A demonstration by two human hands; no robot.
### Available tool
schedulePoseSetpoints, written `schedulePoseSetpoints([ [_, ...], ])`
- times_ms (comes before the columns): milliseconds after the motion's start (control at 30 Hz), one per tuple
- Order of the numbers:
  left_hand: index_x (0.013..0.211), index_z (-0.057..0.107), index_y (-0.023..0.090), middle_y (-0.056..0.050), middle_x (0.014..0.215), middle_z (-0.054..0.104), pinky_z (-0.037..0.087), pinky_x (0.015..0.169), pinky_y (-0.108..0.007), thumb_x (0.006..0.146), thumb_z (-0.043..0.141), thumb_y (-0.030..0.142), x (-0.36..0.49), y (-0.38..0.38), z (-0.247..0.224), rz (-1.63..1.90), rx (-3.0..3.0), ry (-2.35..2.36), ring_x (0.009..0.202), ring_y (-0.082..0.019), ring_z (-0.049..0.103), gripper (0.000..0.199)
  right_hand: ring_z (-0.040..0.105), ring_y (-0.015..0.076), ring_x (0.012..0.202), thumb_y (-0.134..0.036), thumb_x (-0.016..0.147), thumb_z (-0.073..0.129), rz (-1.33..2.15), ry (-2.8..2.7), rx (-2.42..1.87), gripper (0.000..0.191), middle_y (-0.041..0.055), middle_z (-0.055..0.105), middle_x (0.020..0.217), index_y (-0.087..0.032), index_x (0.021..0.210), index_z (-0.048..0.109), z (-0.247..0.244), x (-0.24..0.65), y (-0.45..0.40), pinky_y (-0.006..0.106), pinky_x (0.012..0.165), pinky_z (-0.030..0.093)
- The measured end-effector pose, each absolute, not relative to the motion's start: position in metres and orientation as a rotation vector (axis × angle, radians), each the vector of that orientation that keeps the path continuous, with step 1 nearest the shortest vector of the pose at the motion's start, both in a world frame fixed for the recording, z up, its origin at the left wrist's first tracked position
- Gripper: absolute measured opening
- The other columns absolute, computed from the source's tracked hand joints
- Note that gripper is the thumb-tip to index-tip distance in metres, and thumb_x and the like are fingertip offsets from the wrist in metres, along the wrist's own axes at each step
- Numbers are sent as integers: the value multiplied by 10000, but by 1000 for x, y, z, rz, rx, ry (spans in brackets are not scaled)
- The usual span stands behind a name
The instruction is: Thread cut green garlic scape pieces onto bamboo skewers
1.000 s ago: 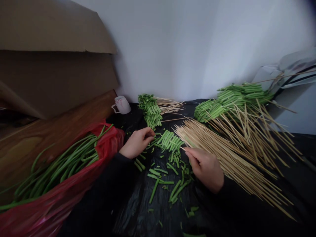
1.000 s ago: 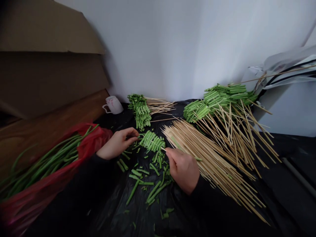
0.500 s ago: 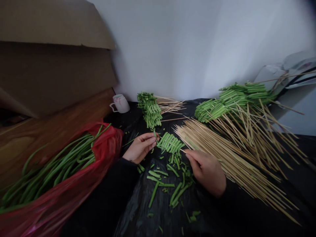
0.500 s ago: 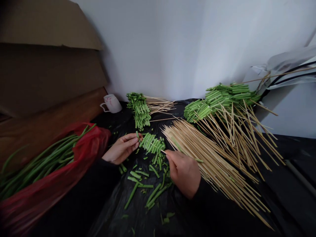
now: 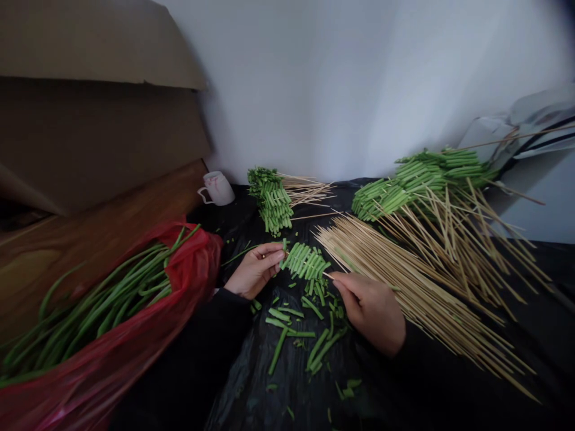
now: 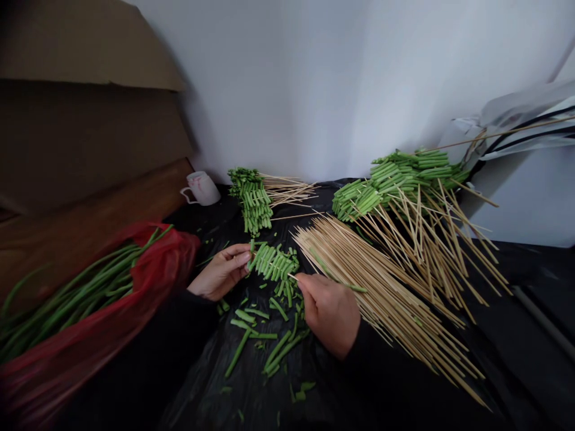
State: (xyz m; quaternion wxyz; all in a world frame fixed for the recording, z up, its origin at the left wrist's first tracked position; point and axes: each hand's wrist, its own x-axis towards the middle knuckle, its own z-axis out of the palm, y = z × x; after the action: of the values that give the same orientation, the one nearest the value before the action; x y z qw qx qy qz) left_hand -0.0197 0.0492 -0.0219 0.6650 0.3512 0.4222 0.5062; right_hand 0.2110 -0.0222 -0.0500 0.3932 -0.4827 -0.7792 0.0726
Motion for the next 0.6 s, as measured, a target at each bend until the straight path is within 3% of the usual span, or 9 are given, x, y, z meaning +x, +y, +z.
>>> schedulePoseSetpoints([
  [600, 751, 747, 131, 2, 649, 701, 463, 552, -177, 488, 903, 165, -21, 48, -22, 1141, 782, 949, 581, -72, 609, 308, 673, 173, 890, -200, 949, 419, 212, -2011, -1234, 278, 60, 717, 934, -189, 1070, 669, -51, 211, -23, 279, 825, 495],
])
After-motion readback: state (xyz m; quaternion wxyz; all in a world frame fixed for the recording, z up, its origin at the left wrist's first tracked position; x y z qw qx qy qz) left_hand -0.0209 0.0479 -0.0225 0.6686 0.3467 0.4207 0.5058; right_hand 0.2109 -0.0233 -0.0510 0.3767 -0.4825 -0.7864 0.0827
